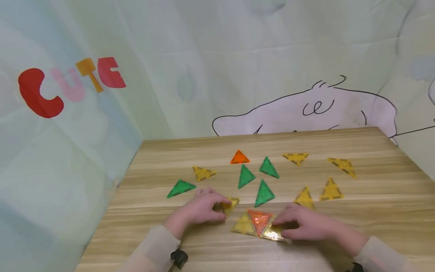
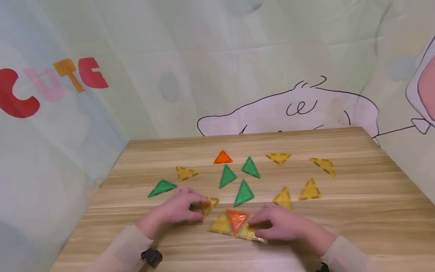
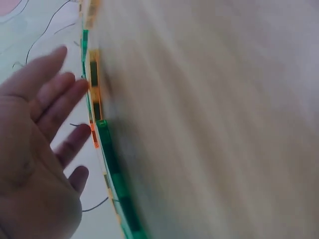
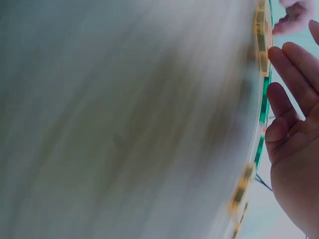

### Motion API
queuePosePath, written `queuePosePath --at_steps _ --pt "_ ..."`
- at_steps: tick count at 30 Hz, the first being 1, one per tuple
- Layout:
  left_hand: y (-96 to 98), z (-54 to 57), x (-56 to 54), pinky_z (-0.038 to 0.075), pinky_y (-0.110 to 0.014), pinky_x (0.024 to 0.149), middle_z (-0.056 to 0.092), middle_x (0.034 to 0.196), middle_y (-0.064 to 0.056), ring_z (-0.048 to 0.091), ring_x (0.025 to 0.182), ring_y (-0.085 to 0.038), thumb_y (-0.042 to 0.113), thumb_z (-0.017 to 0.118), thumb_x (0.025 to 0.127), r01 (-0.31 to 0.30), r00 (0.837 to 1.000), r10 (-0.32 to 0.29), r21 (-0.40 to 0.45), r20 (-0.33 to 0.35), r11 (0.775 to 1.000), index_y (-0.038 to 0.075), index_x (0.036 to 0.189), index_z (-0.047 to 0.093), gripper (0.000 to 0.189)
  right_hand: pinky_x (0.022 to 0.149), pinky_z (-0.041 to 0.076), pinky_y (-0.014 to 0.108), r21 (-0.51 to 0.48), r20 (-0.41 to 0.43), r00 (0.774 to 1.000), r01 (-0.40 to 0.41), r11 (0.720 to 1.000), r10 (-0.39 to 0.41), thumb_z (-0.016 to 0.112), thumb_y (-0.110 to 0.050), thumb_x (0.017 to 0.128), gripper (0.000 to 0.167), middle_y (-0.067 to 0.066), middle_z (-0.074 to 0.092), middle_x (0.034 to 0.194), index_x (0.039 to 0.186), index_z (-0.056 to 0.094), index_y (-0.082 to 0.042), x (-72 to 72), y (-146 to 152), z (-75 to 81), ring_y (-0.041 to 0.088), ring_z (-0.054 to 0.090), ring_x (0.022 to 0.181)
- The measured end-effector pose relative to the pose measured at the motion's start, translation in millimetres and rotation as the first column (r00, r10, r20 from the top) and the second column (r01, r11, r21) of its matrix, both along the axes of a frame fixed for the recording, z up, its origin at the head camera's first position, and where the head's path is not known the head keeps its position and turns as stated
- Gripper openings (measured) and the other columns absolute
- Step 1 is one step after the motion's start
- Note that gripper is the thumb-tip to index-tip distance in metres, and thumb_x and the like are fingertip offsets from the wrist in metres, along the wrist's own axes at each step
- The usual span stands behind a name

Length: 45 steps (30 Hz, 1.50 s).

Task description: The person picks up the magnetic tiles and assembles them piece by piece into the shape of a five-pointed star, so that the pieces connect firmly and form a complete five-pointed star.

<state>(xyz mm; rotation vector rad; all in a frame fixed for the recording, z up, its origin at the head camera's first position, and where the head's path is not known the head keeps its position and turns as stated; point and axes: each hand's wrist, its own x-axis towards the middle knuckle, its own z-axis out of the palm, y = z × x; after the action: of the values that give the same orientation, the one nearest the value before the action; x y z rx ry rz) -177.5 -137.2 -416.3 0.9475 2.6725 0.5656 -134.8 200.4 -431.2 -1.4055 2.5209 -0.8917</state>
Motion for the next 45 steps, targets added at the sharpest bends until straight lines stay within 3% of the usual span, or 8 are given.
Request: queuePosePath --at_steps 4,12,18,24,31,36,45 --pt "-1.5 2.9 5.9 0.025 -0.043 0.091 0.059 0.117 0.018 0.042 0.107 -0.013 0.036 0.072 0.08 0.054 0.997 -0.054 -0.002 0.049 0.999 0.027 0.115 0.067 0.037 0.077 0.047 0.028 -0.008 0.015 1.0 0.0 1.0 0.0 0.061 -0.026 0.091 0.025 -0.01 0.065 0.107 0.112 0.069 -0.014 1.3 8.3 0.8 0.007 0.054 0.095" --pt "-4.6 4.5 15.1 0.028 -0.038 0.09 0.059 0.105 0.024 0.042 0.099 -0.008 0.036 0.07 0.082 0.099 0.99 -0.099 0.0 0.097 0.995 0.031 0.11 0.068 0.029 0.08 0.05 0.029 -0.008 0.148 0.989 0.025 1.0 -0.024 0.059 -0.025 0.093 0.025 -0.009 0.065 0.109 0.113 0.068 -0.013 1.0 14.9 1.7 0.007 0.058 0.099" --pt "-6.4 6.3 25.1 0.03 -0.036 0.089 0.059 0.101 0.026 0.043 0.099 -0.005 0.036 0.07 0.082 0.156 0.983 -0.157 0.013 0.101 0.988 0.031 0.102 0.07 0.021 0.079 0.05 0.029 -0.01 0.169 0.985 0.025 1.0 -0.023 0.058 -0.025 0.094 0.026 -0.007 0.065 0.109 0.114 0.068 -0.012 1.5 15.1 3.9 0.008 0.059 0.1" --pt "-5.3 5.8 34.4 0.029 -0.031 0.087 0.059 0.093 0.029 0.043 0.098 -0.001 0.036 0.069 0.082 0.21 0.966 -0.213 0.034 0.148 0.977 0.032 0.096 0.072 0.014 0.079 0.051 0.029 -0.005 0.188 0.981 0.039 0.999 -0.037 0.057 -0.024 0.094 0.025 -0.008 0.065 0.11 0.113 0.069 -0.013 0.7 14.0 1.2 0.008 0.059 0.1" --pt "4.4 6.2 37.2 0.032 -0.025 0.084 0.058 0.101 0.029 0.042 0.098 -0.002 0.043 0.068 0.082 0.25 0.958 -0.249 0.009 0.139 0.968 0.034 0.108 0.07 0.027 0.081 0.05 0.031 0.023 0.129 0.991 0.041 0.999 -0.044 0.06 -0.028 0.092 0.03 -0.006 0.064 0.113 0.117 0.067 -0.012 1.0 8.1 2.5 0.01 0.059 0.102" --pt "8.5 7.5 37.8 0.033 -0.025 0.086 0.058 0.109 0.028 0.043 0.103 -0.001 0.041 0.067 0.083 0.278 0.951 -0.277 0.01 0.14 0.96 0.032 0.116 0.067 0.034 0.084 0.049 0.033 0.058 0.131 0.99 0.045 0.997 -0.052 0.059 -0.033 0.092 0.034 -0.008 0.063 0.114 0.118 0.066 -0.013 0.1 2.8 3.1 0.01 0.058 0.103" --pt "6.5 7.9 36.8 0.035 -0.025 0.085 0.057 0.11 0.026 0.042 0.104 -0.002 0.043 0.068 0.081 0.257 0.954 -0.255 0.01 0.155 0.966 0.034 0.115 0.067 0.035 0.088 0.047 0.038 0.068 0.039 0.998 0.053 0.996 -0.055 0.058 -0.034 0.092 0.034 -0.005 0.063 0.117 0.12 0.065 -0.015 -4.7 -2.9 0.8 0.016 0.057 0.108"
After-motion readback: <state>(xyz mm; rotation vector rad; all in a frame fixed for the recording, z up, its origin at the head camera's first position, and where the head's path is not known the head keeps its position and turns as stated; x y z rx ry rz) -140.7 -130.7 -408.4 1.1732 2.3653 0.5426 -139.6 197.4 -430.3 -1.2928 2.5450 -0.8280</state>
